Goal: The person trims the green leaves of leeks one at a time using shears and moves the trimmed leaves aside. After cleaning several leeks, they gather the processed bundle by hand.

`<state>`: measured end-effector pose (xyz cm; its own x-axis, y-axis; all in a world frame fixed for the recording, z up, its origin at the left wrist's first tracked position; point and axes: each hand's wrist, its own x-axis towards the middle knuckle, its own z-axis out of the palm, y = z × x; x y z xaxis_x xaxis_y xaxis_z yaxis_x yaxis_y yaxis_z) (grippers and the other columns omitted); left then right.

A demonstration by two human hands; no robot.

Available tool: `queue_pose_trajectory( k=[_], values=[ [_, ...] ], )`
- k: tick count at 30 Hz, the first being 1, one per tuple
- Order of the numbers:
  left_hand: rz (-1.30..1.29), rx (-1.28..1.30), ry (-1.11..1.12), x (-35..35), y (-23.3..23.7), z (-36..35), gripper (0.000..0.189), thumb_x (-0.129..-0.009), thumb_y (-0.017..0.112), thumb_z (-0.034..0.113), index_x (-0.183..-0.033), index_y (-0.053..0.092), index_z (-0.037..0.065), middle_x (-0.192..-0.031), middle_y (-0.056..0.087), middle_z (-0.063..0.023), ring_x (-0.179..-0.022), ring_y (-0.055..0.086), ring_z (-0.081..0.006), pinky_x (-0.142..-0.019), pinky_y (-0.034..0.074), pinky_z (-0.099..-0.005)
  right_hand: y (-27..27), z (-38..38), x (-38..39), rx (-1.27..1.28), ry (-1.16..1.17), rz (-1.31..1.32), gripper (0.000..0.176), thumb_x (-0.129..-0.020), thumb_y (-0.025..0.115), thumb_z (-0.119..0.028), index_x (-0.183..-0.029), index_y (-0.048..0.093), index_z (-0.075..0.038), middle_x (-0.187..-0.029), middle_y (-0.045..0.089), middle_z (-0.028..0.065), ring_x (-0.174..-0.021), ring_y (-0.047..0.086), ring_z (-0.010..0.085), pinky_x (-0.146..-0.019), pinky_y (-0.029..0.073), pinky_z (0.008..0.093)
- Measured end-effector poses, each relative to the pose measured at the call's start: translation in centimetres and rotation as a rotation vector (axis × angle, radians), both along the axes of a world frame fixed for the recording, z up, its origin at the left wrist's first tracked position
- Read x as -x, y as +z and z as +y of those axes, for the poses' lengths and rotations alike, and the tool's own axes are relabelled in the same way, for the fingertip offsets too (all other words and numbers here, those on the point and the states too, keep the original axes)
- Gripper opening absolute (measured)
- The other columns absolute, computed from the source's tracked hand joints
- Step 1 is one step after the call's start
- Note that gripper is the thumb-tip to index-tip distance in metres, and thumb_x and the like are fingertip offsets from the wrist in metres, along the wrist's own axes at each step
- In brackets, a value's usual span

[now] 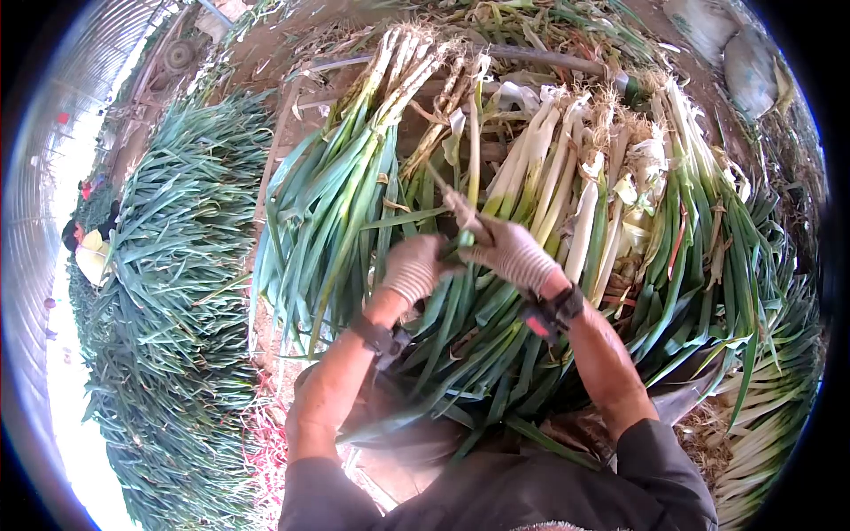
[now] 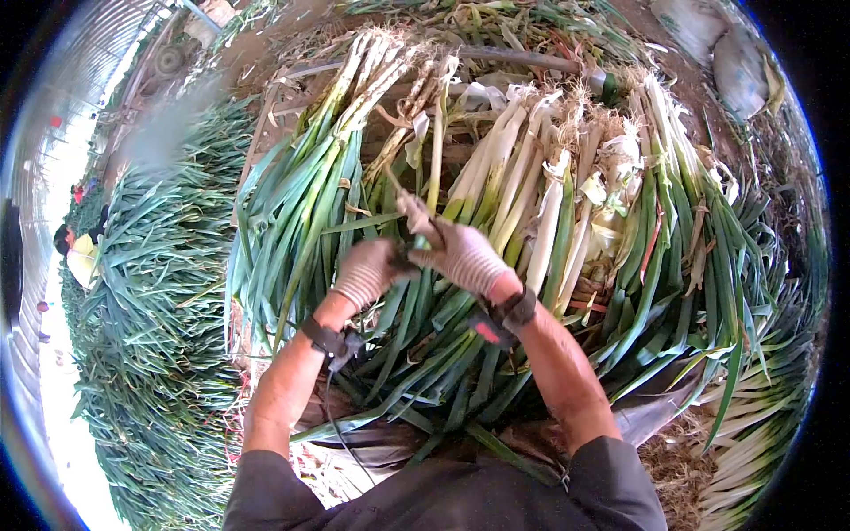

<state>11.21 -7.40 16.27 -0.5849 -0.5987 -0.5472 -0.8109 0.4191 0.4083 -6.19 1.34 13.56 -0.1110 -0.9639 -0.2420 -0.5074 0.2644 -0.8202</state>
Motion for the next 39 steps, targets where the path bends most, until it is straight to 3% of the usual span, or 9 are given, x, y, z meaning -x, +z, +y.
queue_pose_trajectory(
  k=[7, 14, 18, 24, 28, 30, 36, 37, 39],
  values=[
    [0.13, 0.793, 0.091, 2.3, -6.5, -7.1, 0.04, -0.082, 0.065, 0.007, -0.121, 0.057, 0.0, -0.105, 0.068, -0.0184, -0.093, 0.071, -0.0358, -0.076, 0.059, -0.0447, 0.2, 2.1, -1.6, -0.015, -0.097, -0.086, 0.052, -0.085, 0.078, -0.041, -0.108, 0.058, 0.002, -0.084, 0.065, 0.0231, -0.078, 0.065, 0.0392, -0.072, 0.051, 0.0435],
    [-0.352, 0.949, 0.006, 5.6, -11.5, -11.9, 0.046, -0.089, 0.06, 0.012, -0.13, 0.052, -0.006, -0.113, 0.07, -0.023, -0.089, 0.074, -0.0325, -0.075, 0.06, -0.045, 0.4, 2.8, 0.0, -0.054, -0.147, -0.068, 0.049, -0.085, 0.079, -0.038, -0.109, 0.06, 0.0, -0.085, 0.066, 0.02, -0.077, 0.064, 0.0324, -0.075, 0.051, 0.041],
    [-0.319, 0.47, 0.133, 5.7, -9.4, -15.0, 0.062, -0.086, 0.07, 0.023, -0.138, 0.051, -0.006, -0.115, 0.072, -0.0206, -0.103, 0.073, -0.0289, -0.084, 0.058, -0.0415, 0.5, 3.8, 0.8, -0.05, -0.185, -0.136, 0.054, -0.085, 0.079, -0.037, -0.119, 0.061, 0.0, -0.09, 0.067, 0.0203, -0.081, 0.065, 0.0303, -0.079, 0.052, 0.038],
    [-0.266, 0.152, -0.066, 5.1, -6.3, -12.6, 0.053, -0.069, 0.087, 0.046, -0.101, 0.077, 0.004, -0.094, 0.076, -0.0174, -0.083, 0.073, -0.0257, -0.086, 0.055, -0.0388, 2.6, 5.9, 2.2, -0.071, -0.261, -0.194, 0.06, -0.086, 0.08, -0.023, -0.136, 0.055, 0.001, -0.094, 0.066, 0.0067, -0.086, 0.057, 0.0137, -0.084, 0.05, 0.0297],
    [0.515, -0.253, 0.122, 2.9, -2.1, -5.5, 0.052, -0.074, 0.087, 0.044, -0.098, 0.073, 0.0, -0.089, 0.075, -0.0176, -0.075, 0.071, -0.0229, -0.079, 0.056, -0.0369, 4.1, 6.9, 1.4, 0.033, -0.213, -0.139, 0.063, -0.086, 0.08, -0.029, -0.134, 0.054, 0.002, -0.09, 0.066, 0.0144, -0.08, 0.058, 0.0199, -0.081, 0.051, 0.0323],
    [-0.148, 0.207, 0.089, 4.0, -1.0, 0.5, 0.08, -0.076, 0.084, 0.046, -0.126, 0.045, -0.001, -0.094, 0.071, -0.0263, -0.086, 0.072, -0.0364, -0.079, 0.056, -0.047, 3.7, 7.8, 0.8, 0.087, -0.22, -0.125, 0.064, -0.086, 0.08, -0.031, -0.133, 0.054, 0.002, -0.088, 0.066, 0.019, -0.077, 0.06, 0.0247, -0.078, 0.051, 0.0343],
    [0.146, 0.423, 0.039, 0.9, -1.0, 5.3, 0.055, -0.084, 0.077, 0.024, -0.129, 0.05, 0.008, -0.099, 0.066, -0.0241, -0.086, 0.068, -0.0426, -0.074, 0.055, -0.0508, 4.6, 11.6, 0.1, -0.09, -0.144, -0.067, 0.066, -0.085, 0.08, -0.034, -0.132, 0.053, 0.003, -0.089, 0.067, 0.0257, -0.083, 0.069, 0.0352, -0.078, 0.053, 0.0402],
    [0.14, 0.458, -0.055, 0.6, -1.0, 6.3, 0.054, -0.083, 0.076, 0.02, -0.13, 0.051, 0.008, -0.105, 0.063, -0.024, -0.088, 0.067, -0.0427, -0.075, 0.055, -0.0505, 4.6, 12.3, -0.3, -0.156, -0.12, -0.079, 0.073, -0.083, 0.082, -0.021, -0.142, 0.047, 0.003, -0.095, 0.065, 0.0166, -0.084, 0.055, 0.017, -0.084, 0.051, 0.0312],
    [0.143, 0.455, -0.118, 0.6, -1.9, 8.3, 0.054, -0.082, 0.072, 0.01, -0.133, 0.056, 0.012, -0.121, 0.053, -0.0222, -0.096, 0.064, -0.0406, -0.079, 0.056, -0.0485, 4.8, 13.2, -0.7, -0.131, -0.169, -0.097, 0.072, -0.083, 0.082, -0.021, -0.142, 0.048, 0.002, -0.095, 0.065, 0.0157, -0.084, 0.055, 0.0169, -0.083, 0.051, 0.0313]
  ],
)
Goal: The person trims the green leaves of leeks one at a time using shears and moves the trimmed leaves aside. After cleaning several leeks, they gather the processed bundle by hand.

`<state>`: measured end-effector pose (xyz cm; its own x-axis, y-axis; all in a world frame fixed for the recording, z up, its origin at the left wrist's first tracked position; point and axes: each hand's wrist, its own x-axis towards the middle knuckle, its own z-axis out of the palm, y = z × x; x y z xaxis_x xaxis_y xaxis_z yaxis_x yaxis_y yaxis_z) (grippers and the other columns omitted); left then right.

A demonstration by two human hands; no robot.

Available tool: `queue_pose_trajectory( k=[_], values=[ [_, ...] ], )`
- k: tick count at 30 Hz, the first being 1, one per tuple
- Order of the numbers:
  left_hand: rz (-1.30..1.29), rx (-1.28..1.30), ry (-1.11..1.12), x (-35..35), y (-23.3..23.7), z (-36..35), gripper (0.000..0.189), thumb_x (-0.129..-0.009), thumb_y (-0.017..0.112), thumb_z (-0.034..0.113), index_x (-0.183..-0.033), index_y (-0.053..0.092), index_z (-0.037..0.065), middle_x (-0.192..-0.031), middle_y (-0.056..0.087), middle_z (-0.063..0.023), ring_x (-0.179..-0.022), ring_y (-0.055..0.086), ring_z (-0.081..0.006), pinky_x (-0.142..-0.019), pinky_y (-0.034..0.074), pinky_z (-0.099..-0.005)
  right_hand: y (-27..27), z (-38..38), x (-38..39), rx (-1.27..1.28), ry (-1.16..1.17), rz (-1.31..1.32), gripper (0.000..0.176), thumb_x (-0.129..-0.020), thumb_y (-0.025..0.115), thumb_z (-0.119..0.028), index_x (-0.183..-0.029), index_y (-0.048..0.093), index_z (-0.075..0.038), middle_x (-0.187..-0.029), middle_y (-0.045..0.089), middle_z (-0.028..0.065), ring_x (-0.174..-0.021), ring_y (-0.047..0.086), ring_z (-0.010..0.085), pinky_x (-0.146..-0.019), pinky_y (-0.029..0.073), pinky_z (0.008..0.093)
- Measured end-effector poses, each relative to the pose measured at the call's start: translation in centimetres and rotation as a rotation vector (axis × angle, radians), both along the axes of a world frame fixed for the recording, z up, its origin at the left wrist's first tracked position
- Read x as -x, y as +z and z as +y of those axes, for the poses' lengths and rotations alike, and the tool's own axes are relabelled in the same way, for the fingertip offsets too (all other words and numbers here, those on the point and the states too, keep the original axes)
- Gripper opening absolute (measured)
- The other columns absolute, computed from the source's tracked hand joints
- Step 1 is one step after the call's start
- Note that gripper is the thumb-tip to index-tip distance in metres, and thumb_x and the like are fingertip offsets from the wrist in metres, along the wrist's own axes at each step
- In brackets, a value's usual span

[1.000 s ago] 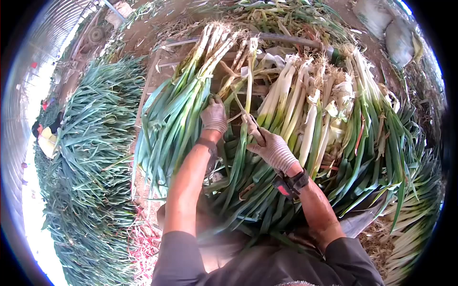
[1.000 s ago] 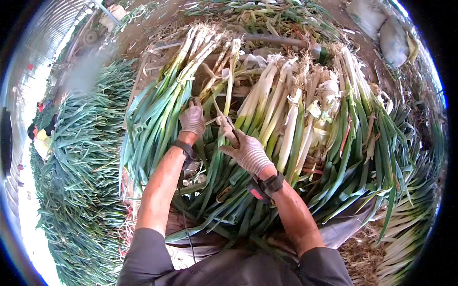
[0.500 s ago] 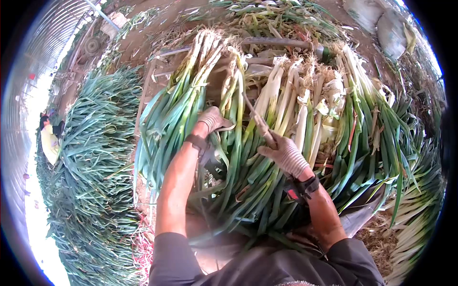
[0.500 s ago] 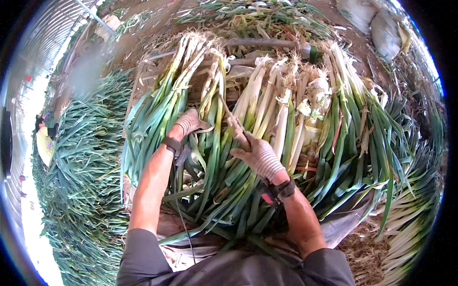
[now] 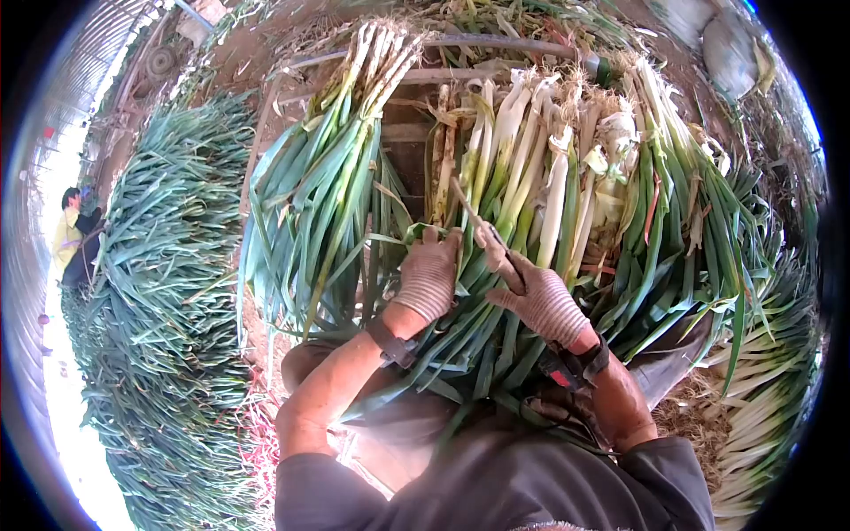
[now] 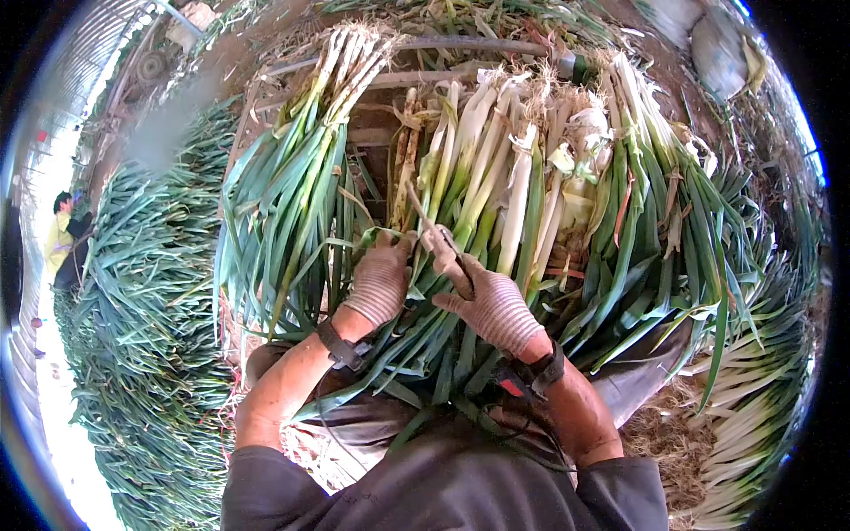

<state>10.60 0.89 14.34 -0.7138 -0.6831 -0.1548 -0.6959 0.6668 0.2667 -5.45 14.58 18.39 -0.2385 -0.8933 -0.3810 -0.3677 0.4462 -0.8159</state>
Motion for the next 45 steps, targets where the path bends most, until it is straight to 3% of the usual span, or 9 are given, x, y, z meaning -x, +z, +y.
queue_pose_trajectory(
  k=[1, 2, 5, 9, 14, 21, 24, 33, 45],
  values=[
    [-0.003, 0.034, 0.001, 0.0, -0.6, 0.9, 0.053, -0.082, 0.07, 0.006, -0.133, 0.056, 0.012, -0.122, 0.053, -0.0208, -0.098, 0.065, -0.0379, -0.081, 0.057, -0.0459, 0.0, 0.5, -0.1, 0.009, -0.026, -0.006, 0.072, -0.083, 0.083, -0.021, -0.142, 0.048, 0.002, -0.095, 0.065, 0.0152, -0.084, 0.055, 0.0169, -0.083, 0.051, 0.0313],
    [-0.012, 0.118, -0.033, 0.1, -1.2, 1.6, 0.046, -0.084, 0.068, 0.007, -0.129, 0.058, 0.012, -0.119, 0.057, -0.0192, -0.098, 0.066, -0.0357, -0.08, 0.057, -0.0438, -0.5, 0.9, -0.1, 0.029, 0.02, 0.056, 0.073, -0.084, 0.081, -0.038, -0.136, 0.049, 0.003, -0.09, 0.067, 0.0275, -0.087, 0.068, 0.0422, -0.077, 0.053, 0.0428],
    [-0.026, 0.24, -0.148, 0.5, -4.7, 3.6, 0.029, -0.09, 0.063, 0.011, -0.119, 0.063, 0.01, -0.108, 0.065, -0.0149, -0.096, 0.068, -0.0306, -0.077, 0.057, -0.0394, 0.9, 1.6, -0.9, -0.088, 0.137, 0.137, 0.076, -0.084, 0.08, -0.04, -0.137, 0.048, 0.004, -0.086, 0.066, 0.0277, -0.084, 0.068, 0.0437, -0.074, 0.053, 0.0448],
    [-0.063, 0.088, -0.169, 0.4, -6.0, 4.7, 0.017, -0.095, 0.058, 0.017, -0.107, 0.065, 0.007, -0.094, 0.07, -0.0104, -0.091, 0.07, -0.0256, -0.075, 0.057, -0.0374, 3.3, 2.6, -2.3, -0.211, 0.198, 0.158, 0.072, -0.086, 0.078, -0.032, -0.142, 0.045, 0.001, -0.082, 0.061, 0.0274, -0.073, 0.062, 0.0408, -0.069, 0.051, 0.0419],
    [-0.068, 0.252, -0.244, -0.3, -5.6, 5.8, 0.023, -0.092, 0.061, 0.016, -0.113, 0.063, 0.007, -0.115, 0.064, -0.0121, -0.092, 0.069, -0.0258, -0.072, 0.057, -0.036, 2.2, 3.4, -2.4, -0.224, 0.206, 0.215, 0.069, -0.086, 0.077, -0.035, -0.137, 0.049, 0.0, -0.085, 0.064, 0.0277, -0.081, 0.066, 0.0443, -0.072, 0.053, 0.0454],
    [-0.105, 0.297, -0.258, -0.3, -5.1, 6.2, 0.032, -0.087, 0.063, 0.019, -0.116, 0.063, 0.006, -0.11, 0.063, -0.0115, -0.099, 0.065, -0.0251, -0.077, 0.055, -0.0381, 1.4, 1.2, -2.1, -0.175, 0.23, 0.313, 0.057, -0.088, 0.075, -0.039, -0.122, 0.053, 0.001, -0.086, 0.066, 0.0285, -0.085, 0.066, 0.0479, -0.074, 0.053, 0.0494],
    [-0.032, 0.038, -0.177, -0.1, -4.9, 5.8, 0.038, -0.085, 0.065, 0.017, -0.119, 0.062, 0.0, -0.111, 0.062, -0.0136, -0.104, 0.064, -0.0279, -0.082, 0.055, -0.0385, 0.7, -0.3, -1.6, -0.183, 0.178, 0.346, 0.058, -0.087, 0.076, -0.041, -0.12, 0.054, 0.002, -0.09, 0.067, 0.0281, -0.089, 0.066, 0.0468, -0.076, 0.053, 0.0487],
    [-0.075, 0.141, -0.167, -0.1, -4.0, 5.8, 0.04, -0.088, 0.061, 0.017, -0.125, 0.059, 0.001, -0.127, 0.057, -0.02, -0.108, 0.063, -0.0314, -0.088, 0.054, -0.0401, -1.1, -5.2, 1.1, -0.188, 0.205, 0.495, 0.059, -0.086, 0.074, -0.05, -0.111, 0.06, 0.002, -0.096, 0.068, 0.0267, -0.093, 0.068, 0.0416, -0.08, 0.053, 0.047],
    [-0.2, 0.213, -0.206, 0.0, -3.7, 5.8, 0.05, -0.091, 0.061, 0.019, -0.135, 0.054, -0.001, -0.135, 0.055, -0.0199, -0.105, 0.065, -0.0272, -0.08, 0.056, -0.036, -3.1, -11.6, 3.9, -0.191, 0.204, 0.573, 0.065, -0.085, 0.071, -0.059, -0.107, 0.066, 0.002, -0.086, 0.069, 0.0235, -0.085, 0.069, 0.039, -0.078, 0.053, 0.045]
  ],
)
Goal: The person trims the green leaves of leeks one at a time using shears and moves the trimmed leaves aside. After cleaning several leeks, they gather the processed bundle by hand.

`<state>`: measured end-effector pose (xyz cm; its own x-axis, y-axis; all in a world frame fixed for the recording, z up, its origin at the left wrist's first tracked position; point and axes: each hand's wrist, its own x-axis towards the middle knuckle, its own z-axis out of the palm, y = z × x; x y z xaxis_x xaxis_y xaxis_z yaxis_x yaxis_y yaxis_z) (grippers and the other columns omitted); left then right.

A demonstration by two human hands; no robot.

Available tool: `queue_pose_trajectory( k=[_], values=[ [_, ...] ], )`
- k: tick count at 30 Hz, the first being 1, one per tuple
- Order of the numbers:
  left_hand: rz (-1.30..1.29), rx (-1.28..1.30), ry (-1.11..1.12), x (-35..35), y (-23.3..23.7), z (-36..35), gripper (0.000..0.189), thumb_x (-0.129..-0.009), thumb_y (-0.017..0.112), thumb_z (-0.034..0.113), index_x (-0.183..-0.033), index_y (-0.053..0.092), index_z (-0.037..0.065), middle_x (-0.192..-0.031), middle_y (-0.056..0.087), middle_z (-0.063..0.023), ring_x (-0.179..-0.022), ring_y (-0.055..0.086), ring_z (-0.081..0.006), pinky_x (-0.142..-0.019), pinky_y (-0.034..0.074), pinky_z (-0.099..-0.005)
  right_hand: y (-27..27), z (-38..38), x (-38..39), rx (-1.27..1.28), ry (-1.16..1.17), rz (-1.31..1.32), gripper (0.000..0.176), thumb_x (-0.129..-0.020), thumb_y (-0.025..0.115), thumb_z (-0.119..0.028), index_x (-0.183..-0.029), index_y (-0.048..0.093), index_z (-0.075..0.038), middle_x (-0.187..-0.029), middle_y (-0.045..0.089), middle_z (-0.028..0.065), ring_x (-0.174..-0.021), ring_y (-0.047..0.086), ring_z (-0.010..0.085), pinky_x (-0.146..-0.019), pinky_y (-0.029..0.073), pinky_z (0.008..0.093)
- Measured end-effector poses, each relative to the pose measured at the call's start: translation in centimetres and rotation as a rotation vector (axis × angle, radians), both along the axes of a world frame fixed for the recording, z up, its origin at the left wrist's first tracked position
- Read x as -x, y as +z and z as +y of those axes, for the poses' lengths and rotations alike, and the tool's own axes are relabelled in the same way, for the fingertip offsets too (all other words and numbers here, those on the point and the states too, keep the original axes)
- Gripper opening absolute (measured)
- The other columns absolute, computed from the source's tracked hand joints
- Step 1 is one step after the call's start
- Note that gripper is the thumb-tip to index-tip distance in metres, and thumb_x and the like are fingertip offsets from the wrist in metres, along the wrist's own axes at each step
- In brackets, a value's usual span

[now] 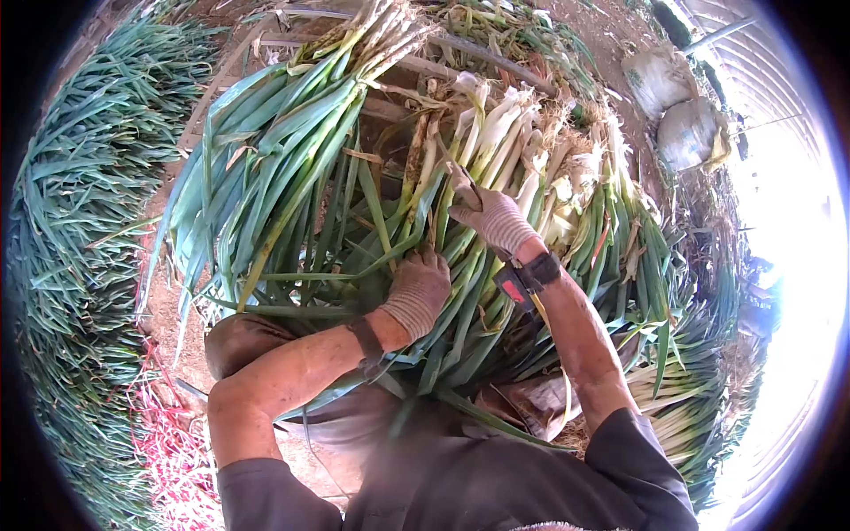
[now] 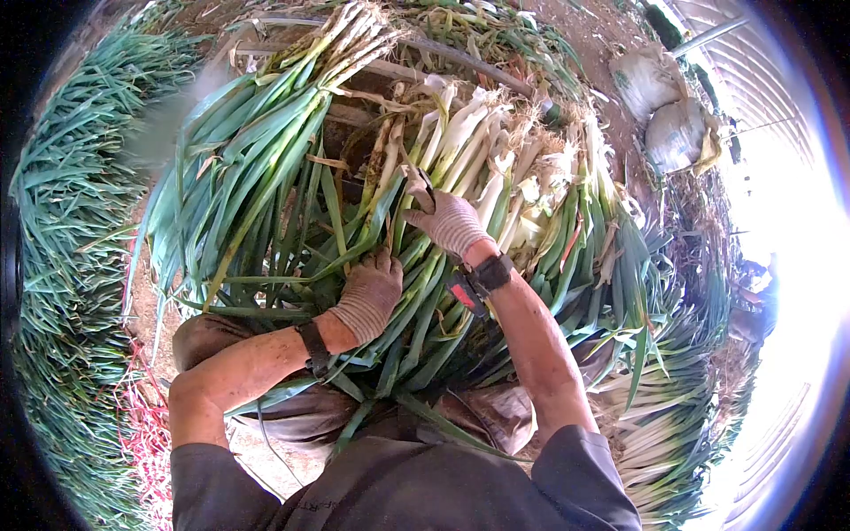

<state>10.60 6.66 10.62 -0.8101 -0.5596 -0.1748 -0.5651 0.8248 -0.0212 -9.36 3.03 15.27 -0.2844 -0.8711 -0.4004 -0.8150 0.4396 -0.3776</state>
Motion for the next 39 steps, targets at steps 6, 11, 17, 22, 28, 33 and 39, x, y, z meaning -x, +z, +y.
queue_pose_trajectory(
  k=[6, 11, 17, 22, 28, 33, 39],
  values=[
    [-0.029, -0.074, -0.01, 0.3, 0.0, -0.4, 0.05, -0.092, 0.061, 0.019, -0.137, 0.052, -0.001, -0.138, 0.056, -0.0203, -0.096, 0.069, -0.0268, -0.078, 0.057, -0.0376, -1.1, -3.1, 1.2, 0.02, 0.014, 0.028, 0.068, -0.085, 0.071, -0.06, -0.107, 0.067, 0.003, -0.084, 0.069, 0.0238, -0.084, 0.069, 0.038, -0.079, 0.053, 0.044],
    [0.052, -0.077, -0.018, -0.1, 0.7, -0.5, 0.044, -0.091, 0.059, 0.017, -0.129, 0.058, -0.005, -0.135, 0.059, -0.0236, -0.1, 0.067, -0.0275, -0.081, 0.055, -0.037, -1.1, -6.1, 1.8, 0.034, 0.035, 0.014, 0.069, -0.087, 0.066, -0.062, -0.114, 0.068, 0.001, -0.094, 0.071, 0.0248, -0.091, 0.07, 0.0379, -0.083, 0.053, 0.0436],
    [0.114, -0.051, -0.047, -0.3, 0.0, -0.8, 0.043, -0.089, 0.063, 0.018, -0.127, 0.057, -0.001, -0.125, 0.061, -0.0159, -0.094, 0.069, -0.0266, -0.076, 0.058, -0.0351, -3.0, -8.8, 3.6, 0.01, -0.054, -0.019, 0.073, -0.084, 0.068, -0.065, -0.101, 0.069, 0.006, -0.084, 0.069, 0.0227, -0.082, 0.069, 0.0317, -0.08, 0.052, 0.0419],
    [0.265, -0.183, 0.038, -0.1, 1.2, -0.8, 0.031, -0.085, 0.063, 0.012, -0.114, 0.064, 0.003, -0.106, 0.064, -0.0124, -0.095, 0.067, -0.0261, -0.076, 0.058, -0.0358, 2.4, -2.8, 0.1, -0.175, -0.024, -0.155, 0.05, -0.095, 0.066, -0.05, -0.11, 0.066, -0.002, -0.073, 0.062, 0.0092, -0.064, 0.06, 0.0222, -0.069, 0.052, 0.0368],
    [0.318, -0.311, 0.002, -0.4, 1.7, -0.3, 0.025, -0.088, 0.064, 0.011, -0.111, 0.063, 0.003, -0.104, 0.064, -0.0143, -0.092, 0.07, -0.0288, -0.071, 0.06, -0.0396, 3.8, 6.3, -2.9, -0.141, 0.191, 0.015, 0.052, -0.09, 0.072, -0.048, -0.106, 0.059, 0.0, -0.083, 0.067, 0.0199, -0.076, 0.068, 0.0338, -0.072, 0.053, 0.0425],
    [0.558, -0.606, 0.34, -1.1, 3.4, -5.8, 0.011, -0.091, 0.063, 0.011, -0.092, 0.073, 0.008, -0.082, 0.071, -0.0128, -0.074, 0.069, -0.0264, -0.073, 0.057, -0.0409, 5.5, 9.1, -3.1, -0.185, 0.17, -0.115, 0.056, -0.088, 0.074, -0.049, -0.106, 0.059, 0.001, -0.083, 0.067, 0.0221, -0.079, 0.068, 0.0409, -0.074, 0.053, 0.0456],
    [0.185, -0.423, 0.513, -1.5, 1.5, -10.2, 0.013, -0.088, 0.064, 0.012, -0.098, 0.069, 0.006, -0.098, 0.07, -0.0189, -0.095, 0.071, -0.0373, -0.082, 0.058, -0.046, 4.9, 10.7, -4.3, -0.135, 0.294, -0.146, 0.059, -0.089, 0.072, -0.048, -0.119, 0.052, -0.001, -0.081, 0.067, 0.0249, -0.081, 0.068, 0.0443, -0.072, 0.052, 0.0504]
  ],
)
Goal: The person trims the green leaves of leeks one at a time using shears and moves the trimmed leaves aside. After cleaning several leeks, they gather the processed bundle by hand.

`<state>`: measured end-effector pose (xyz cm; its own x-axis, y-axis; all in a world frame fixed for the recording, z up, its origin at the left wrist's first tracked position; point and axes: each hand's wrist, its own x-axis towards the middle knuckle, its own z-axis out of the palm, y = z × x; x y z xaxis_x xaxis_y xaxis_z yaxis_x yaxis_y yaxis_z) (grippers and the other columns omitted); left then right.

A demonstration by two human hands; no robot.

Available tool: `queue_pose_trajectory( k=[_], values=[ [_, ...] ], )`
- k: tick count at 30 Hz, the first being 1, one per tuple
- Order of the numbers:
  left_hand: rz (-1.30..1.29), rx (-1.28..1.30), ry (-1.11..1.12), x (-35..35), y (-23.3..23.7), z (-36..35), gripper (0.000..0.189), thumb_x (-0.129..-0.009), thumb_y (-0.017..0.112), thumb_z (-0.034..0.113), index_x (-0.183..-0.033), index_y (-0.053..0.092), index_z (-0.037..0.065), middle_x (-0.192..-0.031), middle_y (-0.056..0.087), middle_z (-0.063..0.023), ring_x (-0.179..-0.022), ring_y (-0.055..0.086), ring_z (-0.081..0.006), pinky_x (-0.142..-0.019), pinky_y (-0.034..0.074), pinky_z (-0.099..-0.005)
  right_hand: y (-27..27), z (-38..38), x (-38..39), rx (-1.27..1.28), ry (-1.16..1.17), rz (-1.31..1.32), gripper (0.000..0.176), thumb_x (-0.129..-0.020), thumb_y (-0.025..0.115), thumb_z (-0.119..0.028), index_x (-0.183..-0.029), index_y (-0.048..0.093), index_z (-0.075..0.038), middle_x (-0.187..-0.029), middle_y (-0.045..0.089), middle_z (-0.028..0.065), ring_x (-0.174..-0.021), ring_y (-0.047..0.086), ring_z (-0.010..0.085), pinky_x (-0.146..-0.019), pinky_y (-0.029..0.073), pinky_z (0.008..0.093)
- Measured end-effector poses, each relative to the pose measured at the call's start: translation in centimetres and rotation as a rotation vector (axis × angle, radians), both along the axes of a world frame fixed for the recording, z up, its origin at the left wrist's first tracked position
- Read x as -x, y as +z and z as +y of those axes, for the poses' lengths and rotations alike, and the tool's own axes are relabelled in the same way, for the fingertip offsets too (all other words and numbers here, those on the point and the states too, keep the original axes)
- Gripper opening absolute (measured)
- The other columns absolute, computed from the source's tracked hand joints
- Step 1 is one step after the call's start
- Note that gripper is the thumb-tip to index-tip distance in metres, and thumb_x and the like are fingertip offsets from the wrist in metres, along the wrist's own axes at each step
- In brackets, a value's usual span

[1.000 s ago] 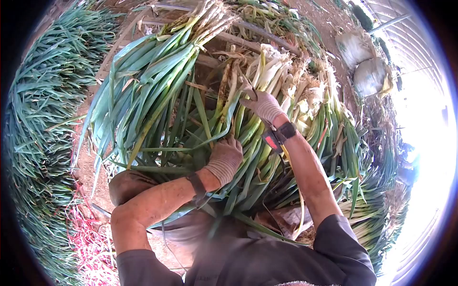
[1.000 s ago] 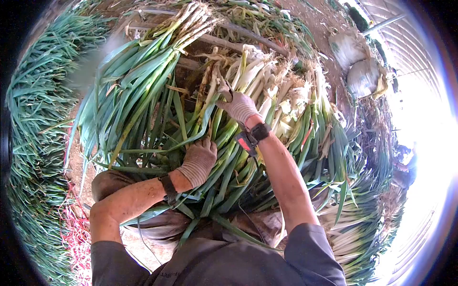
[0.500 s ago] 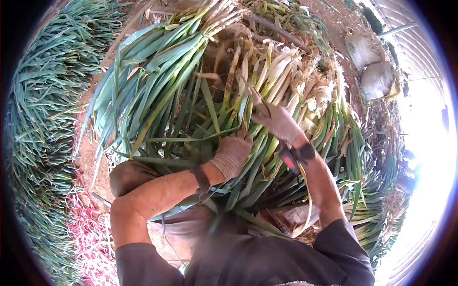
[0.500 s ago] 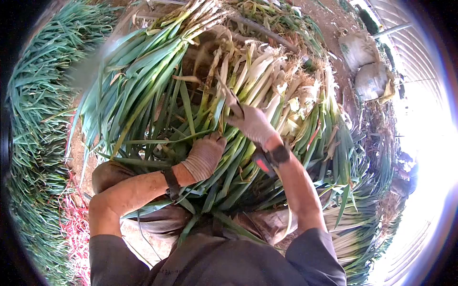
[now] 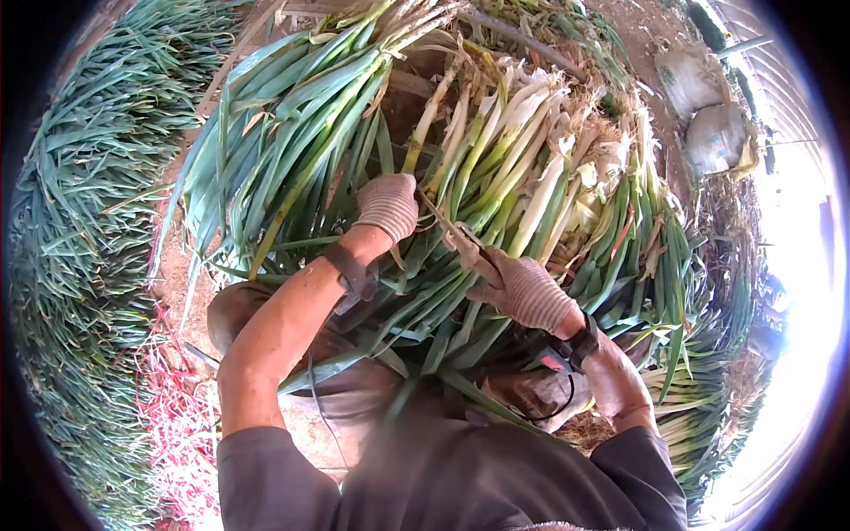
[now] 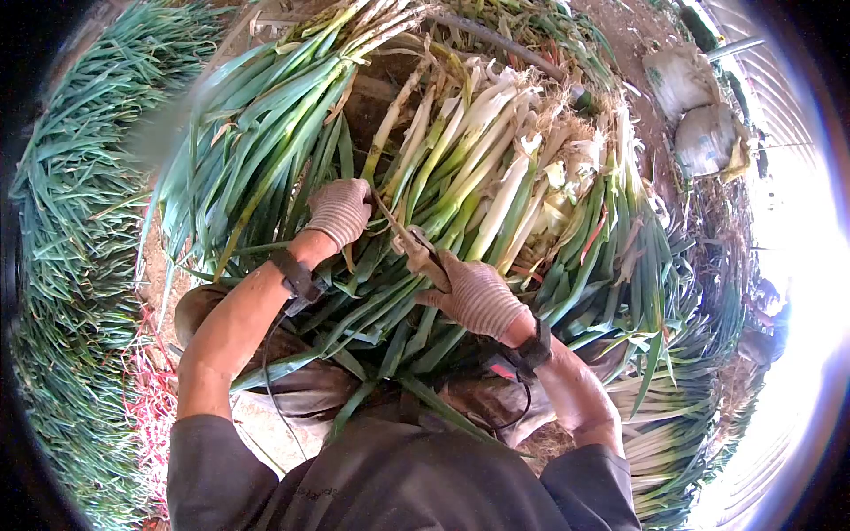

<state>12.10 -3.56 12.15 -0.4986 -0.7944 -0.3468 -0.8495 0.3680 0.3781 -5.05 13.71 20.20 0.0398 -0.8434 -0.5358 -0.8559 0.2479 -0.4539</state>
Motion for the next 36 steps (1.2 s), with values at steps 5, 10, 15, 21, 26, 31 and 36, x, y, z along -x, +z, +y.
queue_pose_trajectory(
  k=[5, 10, 15, 21, 26, 31, 36],
  values=[
    [0.208, 0.137, 0.165, 0.3, -4.4, 0.4, 0.021, -0.086, 0.063, 0.006, -0.107, 0.064, 0.004, -0.102, 0.069, -0.0204, -0.096, 0.069, -0.0404, -0.082, 0.057, -0.049, -0.6, -1.2, 0.0, -0.028, -0.093, 0.071, 0.059, -0.088, 0.072, -0.049, -0.117, 0.052, -0.001, -0.081, 0.066, 0.0249, -0.082, 0.067, 0.0452, -0.073, 0.052, 0.0505],
    [0.074, 0.061, 0.225, -0.7, -4.4, -1.6, 0.024, -0.087, 0.064, 0.008, -0.111, 0.065, 0.002, -0.107, 0.07, -0.0245, -0.104, 0.069, -0.0399, -0.089, 0.057, -0.0472, -0.4, -1.2, -0.7, -0.025, -0.065, 0.008, 0.06, -0.087, 0.073, -0.048, -0.117, 0.053, -0.001, -0.079, 0.066, 0.0239, -0.081, 0.067, 0.0455, -0.072, 0.052, 0.0513],
    [-0.146, -0.124, 0.141, -1.5, -5.4, -4.1, 0.029, -0.088, 0.066, 0.016, -0.115, 0.07, 0.005, -0.116, 0.07, -0.022, -0.112, 0.067, -0.0391, -0.092, 0.056, -0.0469, -1.3, -1.3, -1.0, 0.052, -0.036, 0.063, 0.061, -0.085, 0.074, -0.049, -0.118, 0.053, -0.001, -0.08, 0.067, 0.0233, -0.079, 0.067, 0.0456, -0.071, 0.053, 0.0519],
    [-0.074, -0.073, 0.192, -1.2, -4.1, -4.1, 0.03, -0.082, 0.073, 0.027, -0.101, 0.075, 0.004, -0.107, 0.072, -0.0222, -0.104, 0.07, -0.0384, -0.089, 0.056, -0.0448, -1.3, -0.5, -1.2, 0.028, -0.096, 0.007, 0.065, -0.085, 0.075, -0.048, -0.123, 0.052, -0.001, -0.08, 0.067, 0.0245, -0.081, 0.067, 0.0459, -0.072, 0.053, 0.0508],
    [0.036, 0.072, 0.219, -1.3, -3.0, -3.9, 0.035, -0.079, 0.077, 0.034, -0.094, 0.076, 0.003, -0.095, 0.074, -0.0215, -0.092, 0.073, -0.0376, -0.088, 0.055, -0.0446, 0.2, 0.8, -3.1, 0.054, -0.106, -0.054, 0.068, -0.086, 0.075, -0.047, -0.129, 0.049, -0.002, -0.079, 0.066, 0.026, -0.082, 0.067, 0.0464, -0.072, 0.053, 0.051],
    [0.022, 0.009, 0.209, -1.1, -2.1, -4.1, 0.034, -0.073, 0.078, 0.028, -0.098, 0.073, 0.006, -0.099, 0.073, -0.0195, -0.096, 0.071, -0.0384, -0.085, 0.057, -0.0442, -1.1, 0.2, -3.0, 0.074, -0.124, -0.014, 0.065, -0.086, 0.075, -0.047, -0.125, 0.051, -0.001, -0.08, 0.066, 0.0259, -0.082, 0.067, 0.0461, -0.071, 0.053, 0.0507],
    [0.01, 0.059, 0.205, -0.9, -2.3, -3.8, 0.029, -0.076, 0.076, 0.029, -0.093, 0.075, 0.006, -0.095, 0.074, -0.02, -0.092, 0.073, -0.0363, -0.091, 0.053, -0.043, -0.9, -1.7, -3.2, 0.026, -0.159, 0.018, 0.061, -0.086, 0.075, -0.042, -0.124, 0.052, -0.001, -0.088, 0.067, 0.0264, -0.088, 0.066, 0.0463, -0.076, 0.052, 0.0482]
  ],
)
